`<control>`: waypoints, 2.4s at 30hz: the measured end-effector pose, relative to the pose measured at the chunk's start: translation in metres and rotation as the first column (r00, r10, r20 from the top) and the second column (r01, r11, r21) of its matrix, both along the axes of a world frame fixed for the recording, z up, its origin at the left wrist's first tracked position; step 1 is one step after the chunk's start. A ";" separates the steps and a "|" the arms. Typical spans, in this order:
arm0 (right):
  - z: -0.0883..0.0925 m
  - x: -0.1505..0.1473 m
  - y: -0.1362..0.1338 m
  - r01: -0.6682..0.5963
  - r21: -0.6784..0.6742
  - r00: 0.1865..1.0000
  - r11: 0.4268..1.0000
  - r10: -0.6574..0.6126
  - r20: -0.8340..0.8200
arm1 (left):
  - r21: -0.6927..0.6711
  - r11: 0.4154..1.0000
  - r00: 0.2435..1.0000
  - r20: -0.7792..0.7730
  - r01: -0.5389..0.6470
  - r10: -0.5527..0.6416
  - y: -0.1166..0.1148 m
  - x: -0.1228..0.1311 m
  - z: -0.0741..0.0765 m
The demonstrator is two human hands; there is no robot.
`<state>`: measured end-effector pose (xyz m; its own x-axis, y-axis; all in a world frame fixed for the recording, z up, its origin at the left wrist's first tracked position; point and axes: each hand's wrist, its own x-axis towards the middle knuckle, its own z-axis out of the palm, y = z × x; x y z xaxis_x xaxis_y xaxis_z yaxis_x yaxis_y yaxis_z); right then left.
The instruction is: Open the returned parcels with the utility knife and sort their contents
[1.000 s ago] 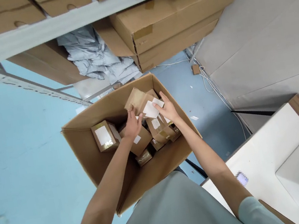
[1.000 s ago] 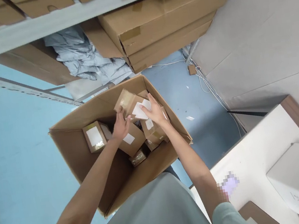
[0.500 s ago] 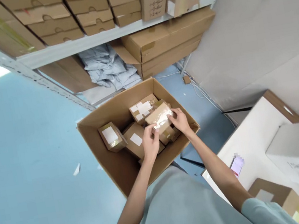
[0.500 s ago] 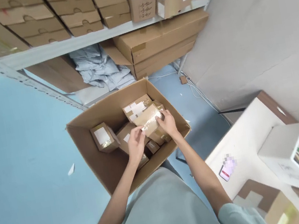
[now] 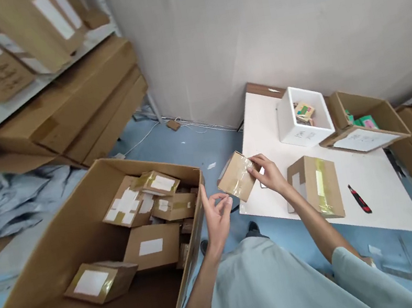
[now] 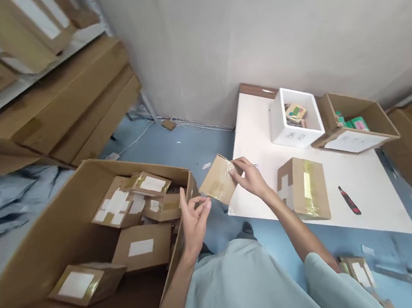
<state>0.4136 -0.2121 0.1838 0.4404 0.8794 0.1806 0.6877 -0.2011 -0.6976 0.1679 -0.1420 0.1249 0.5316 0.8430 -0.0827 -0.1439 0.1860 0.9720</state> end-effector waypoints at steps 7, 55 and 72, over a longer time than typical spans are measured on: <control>-0.023 0.086 -0.126 0.103 -0.194 0.931 0.976 -0.026 0.365 | -0.154 0.898 0.891 -0.139 0.412 -0.432 -0.098 0.152 -0.076; -0.154 -0.150 0.162 -0.564 -0.361 0.798 0.743 0.603 -0.004 | -0.253 0.858 0.834 -0.467 -0.446 0.296 0.071 -0.206 -0.177; -0.253 -0.198 0.332 -0.495 -0.653 0.820 0.573 0.558 -0.132 | -0.449 0.640 0.750 -0.575 -0.623 0.326 0.150 -0.202 -0.288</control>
